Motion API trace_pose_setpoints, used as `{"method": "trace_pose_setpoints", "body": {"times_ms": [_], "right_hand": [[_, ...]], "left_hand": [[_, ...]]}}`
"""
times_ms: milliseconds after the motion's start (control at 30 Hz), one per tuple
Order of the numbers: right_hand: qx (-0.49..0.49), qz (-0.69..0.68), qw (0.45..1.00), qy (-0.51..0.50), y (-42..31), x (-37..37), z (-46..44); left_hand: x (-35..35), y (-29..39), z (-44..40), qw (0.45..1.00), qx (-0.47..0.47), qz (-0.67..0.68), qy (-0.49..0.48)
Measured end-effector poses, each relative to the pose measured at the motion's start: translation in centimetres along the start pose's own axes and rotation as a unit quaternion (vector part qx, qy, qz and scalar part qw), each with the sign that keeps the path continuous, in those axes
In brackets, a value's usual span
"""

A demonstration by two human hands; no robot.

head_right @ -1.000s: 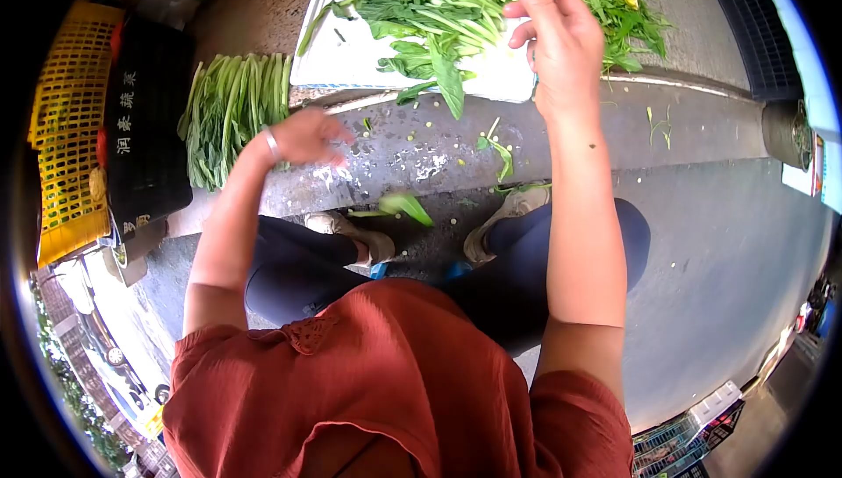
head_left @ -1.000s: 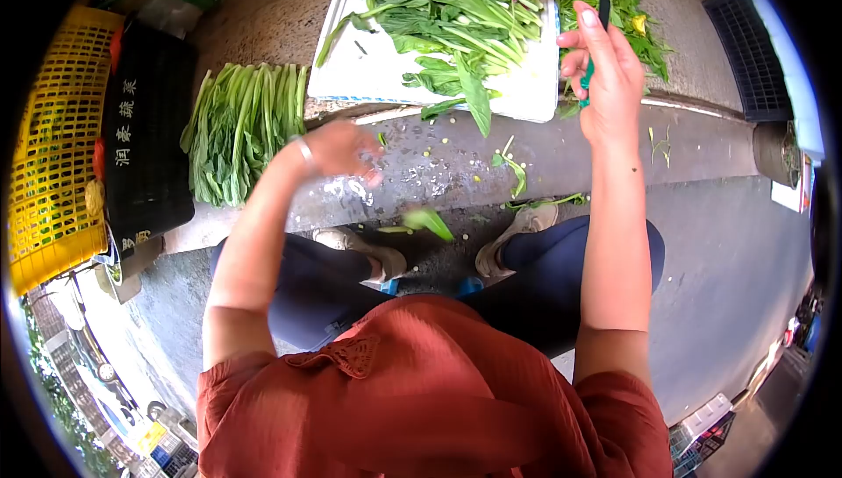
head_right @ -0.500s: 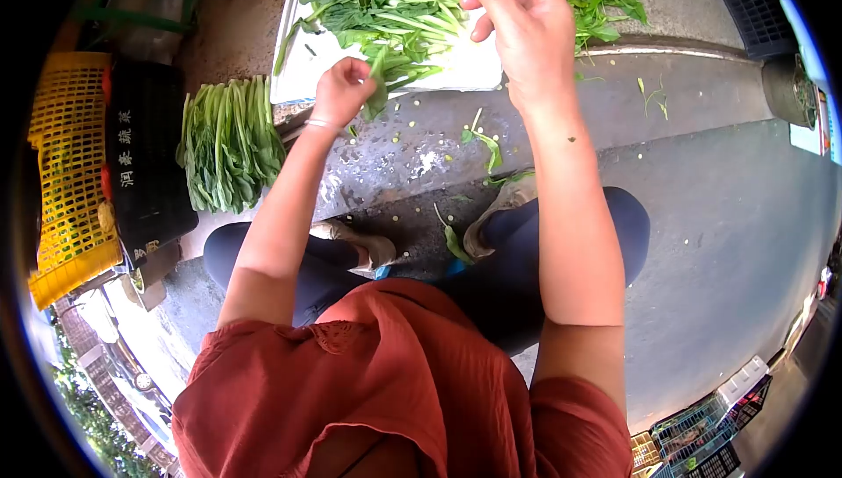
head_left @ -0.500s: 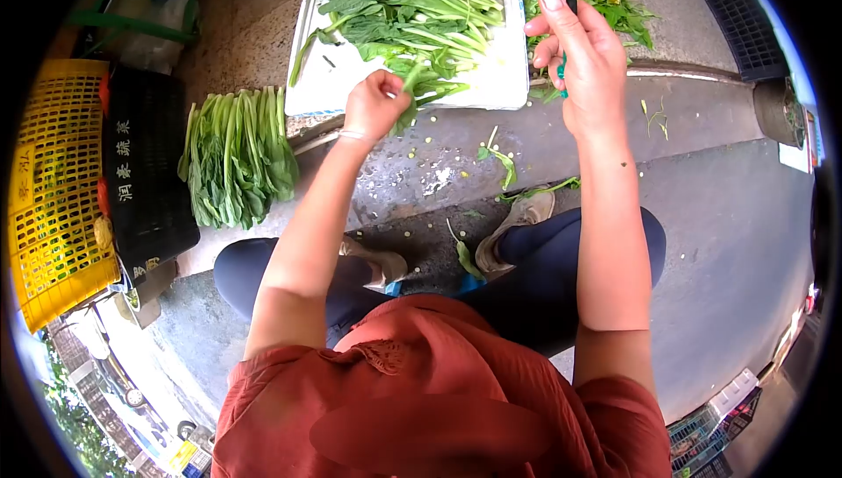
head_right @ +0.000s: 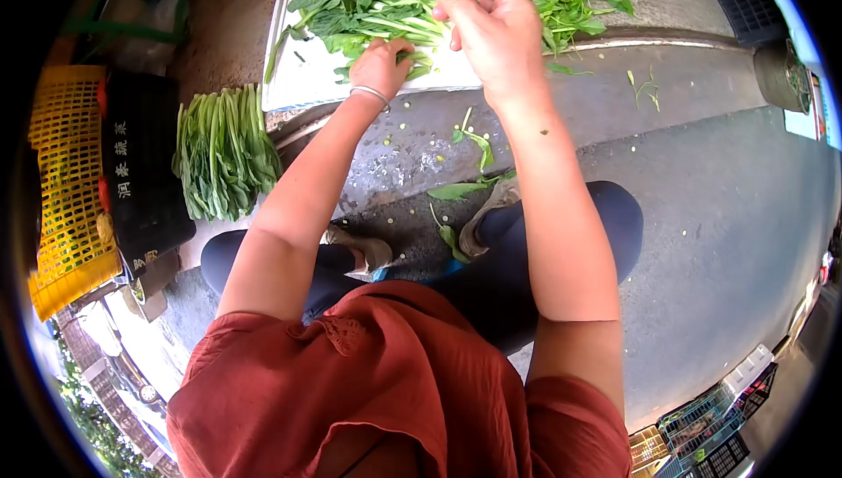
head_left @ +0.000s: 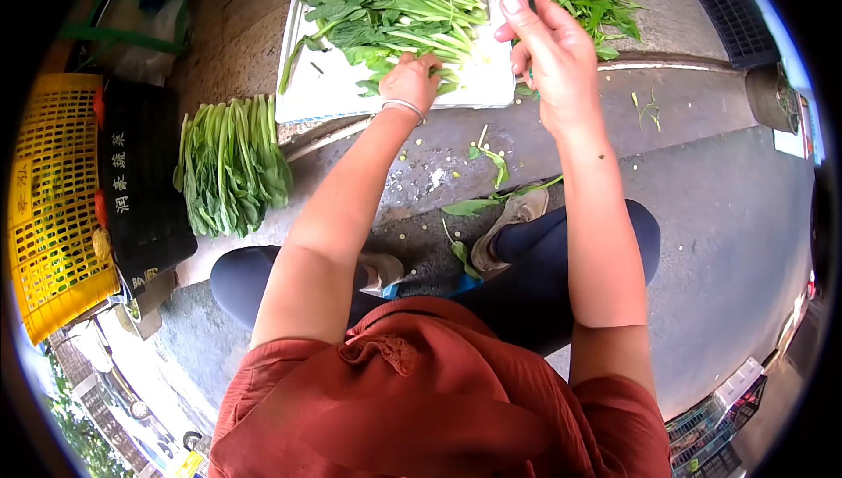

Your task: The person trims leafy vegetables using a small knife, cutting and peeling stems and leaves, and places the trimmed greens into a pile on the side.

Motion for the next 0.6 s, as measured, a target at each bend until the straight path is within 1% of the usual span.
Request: {"method": "trace_pose_setpoints", "body": {"times_ms": [33, 100, 133, 167, 200, 233, 267, 300, 333, 367, 433, 500, 600], "right_hand": [[-0.004, -0.022, 1.0, -0.009, 0.0, 0.1, -0.1], [0.004, 0.0, 1.0, -0.021, 0.2, 0.0, 0.0], [0.01, 0.012, 1.0, -0.027, 0.6, 0.2, 0.0], [0.016, 0.024, 0.999, -0.034, 1.0, 0.4, 0.0], [0.026, 0.042, 0.997, -0.054, 1.5, 0.8, 0.2], [0.022, 0.041, 0.997, -0.057, 1.9, 1.0, 0.3], [0.033, 0.05, 0.995, -0.084, 2.6, 1.5, 0.5], [0.044, 0.06, 0.991, -0.111, 3.3, 2.1, 0.7], [0.048, 0.054, 0.99, -0.117, 4.0, 2.8, 1.0], [0.052, 0.055, 0.988, -0.134, 4.5, 3.3, 1.4], [0.024, 0.069, 0.984, -0.16, 4.3, 4.1, 1.7], [0.026, 0.08, 0.984, -0.157, 4.3, 4.1, 1.7], [0.034, 0.08, 0.983, -0.163, 4.1, 4.1, 1.7]], "left_hand": [[0.1, -0.3, -0.1, 1.0, 0.003, 0.0, 0.001], [-2.2, -0.2, 0.5, 0.996, 0.007, 0.059, 0.064], [-3.9, 0.3, 0.8, 0.988, 0.051, 0.082, 0.124], [-4.2, -0.1, 0.6, 0.987, 0.052, 0.08, 0.126], [-5.0, -0.5, 0.4, 0.966, 0.072, 0.203, 0.141], [-5.7, -0.8, 0.3, 0.93, 0.093, 0.322, 0.154], [-4.9, -0.8, 0.3, 0.896, -0.008, 0.444, 0.005], [-6.5, -0.2, 0.8, 0.896, -0.007, 0.444, 0.009], [-6.8, 0.7, 1.3, 0.836, -0.032, 0.546, -0.053], [-6.7, 1.7, 1.9, 0.759, -0.057, 0.638, -0.116], [-7.1, 1.9, 2.3, 0.747, -0.072, 0.65, -0.119], [-7.7, 2.4, 2.4, 0.74, -0.021, 0.661, -0.123], [-8.1, 2.6, 2.5, 0.751, -0.018, 0.651, -0.113]]}}
Point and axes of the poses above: each hand's wrist, its own z-axis away from the middle knuckle, its own x-axis out of the palm, y = z × x, the point moved 8 cm from there along -z, towards the middle knuckle, and after that the axes turned 4 degrees about y, right-handed, at the moved point
